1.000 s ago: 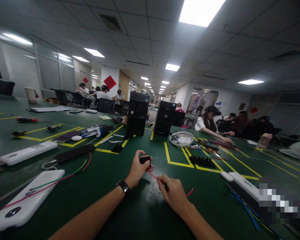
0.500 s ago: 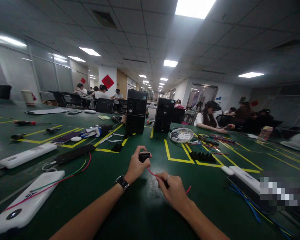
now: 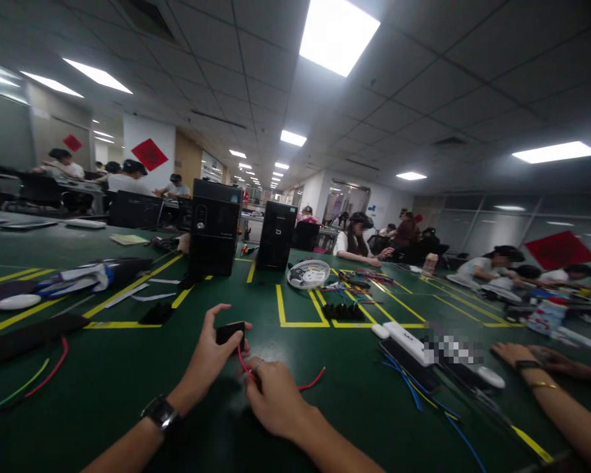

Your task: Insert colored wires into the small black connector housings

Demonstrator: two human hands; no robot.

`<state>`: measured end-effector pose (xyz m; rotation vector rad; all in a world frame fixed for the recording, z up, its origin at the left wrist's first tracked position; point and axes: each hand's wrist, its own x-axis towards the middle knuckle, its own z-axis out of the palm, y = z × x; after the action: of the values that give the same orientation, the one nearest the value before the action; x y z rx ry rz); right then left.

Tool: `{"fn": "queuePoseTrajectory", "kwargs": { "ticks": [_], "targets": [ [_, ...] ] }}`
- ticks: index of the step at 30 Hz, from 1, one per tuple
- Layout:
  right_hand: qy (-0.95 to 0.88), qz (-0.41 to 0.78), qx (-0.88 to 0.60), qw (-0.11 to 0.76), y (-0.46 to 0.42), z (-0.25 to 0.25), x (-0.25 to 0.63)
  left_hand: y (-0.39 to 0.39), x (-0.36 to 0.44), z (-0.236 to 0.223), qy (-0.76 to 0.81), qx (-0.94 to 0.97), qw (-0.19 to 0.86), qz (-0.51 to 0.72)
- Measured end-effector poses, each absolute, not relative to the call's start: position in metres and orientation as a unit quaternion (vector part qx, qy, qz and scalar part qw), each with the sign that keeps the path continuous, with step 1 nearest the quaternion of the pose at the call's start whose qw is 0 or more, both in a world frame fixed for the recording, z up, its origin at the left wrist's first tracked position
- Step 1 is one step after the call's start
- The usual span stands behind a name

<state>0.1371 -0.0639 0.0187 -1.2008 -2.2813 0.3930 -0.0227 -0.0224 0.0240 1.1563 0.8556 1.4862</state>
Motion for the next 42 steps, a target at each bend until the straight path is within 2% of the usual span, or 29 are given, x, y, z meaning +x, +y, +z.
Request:
{"fn": "queuePoseTrajectory", "kwargs": {
  "ticks": [6,10,13,18,26,31,34,40,42],
  "targets": [
    [-0.852,0.119,-0.453,0.234,-0.061,0.016,0.137,-0.017,-0.021,0.023,0.368,0.352,0.619,0.597],
    [-0.865,0.082,-0.448,0.210,-0.058,0.013,0.132,-0.006,-0.027,0.004,0.401,0.385,0.567,0.608],
    [-0.879,0.065,-0.436,0.182,-0.052,0.030,0.134,-0.003,-0.030,-0.006,0.436,0.397,0.504,0.631],
    [-0.901,-0.008,-0.402,0.160,-0.041,0.066,0.144,-0.005,-0.024,0.001,0.403,0.348,0.552,0.642],
    [-0.875,-0.099,-0.448,0.155,-0.045,0.006,0.113,0.000,-0.024,0.010,0.334,0.233,0.614,0.676],
    [-0.868,-0.093,-0.445,0.200,-0.039,0.031,0.124,0.002,-0.027,0.007,0.357,0.301,0.548,0.694],
    [-0.862,-0.086,-0.447,0.223,-0.040,0.038,0.128,0.003,-0.023,0.005,0.347,0.317,0.544,0.695],
    [-0.877,-0.115,-0.437,0.163,-0.048,0.013,0.116,0.003,-0.020,0.001,0.303,0.256,0.587,0.706],
    [-0.872,-0.105,-0.443,0.178,-0.047,0.017,0.117,0.002,-0.022,-0.002,0.316,0.252,0.575,0.711]
  ]
}}
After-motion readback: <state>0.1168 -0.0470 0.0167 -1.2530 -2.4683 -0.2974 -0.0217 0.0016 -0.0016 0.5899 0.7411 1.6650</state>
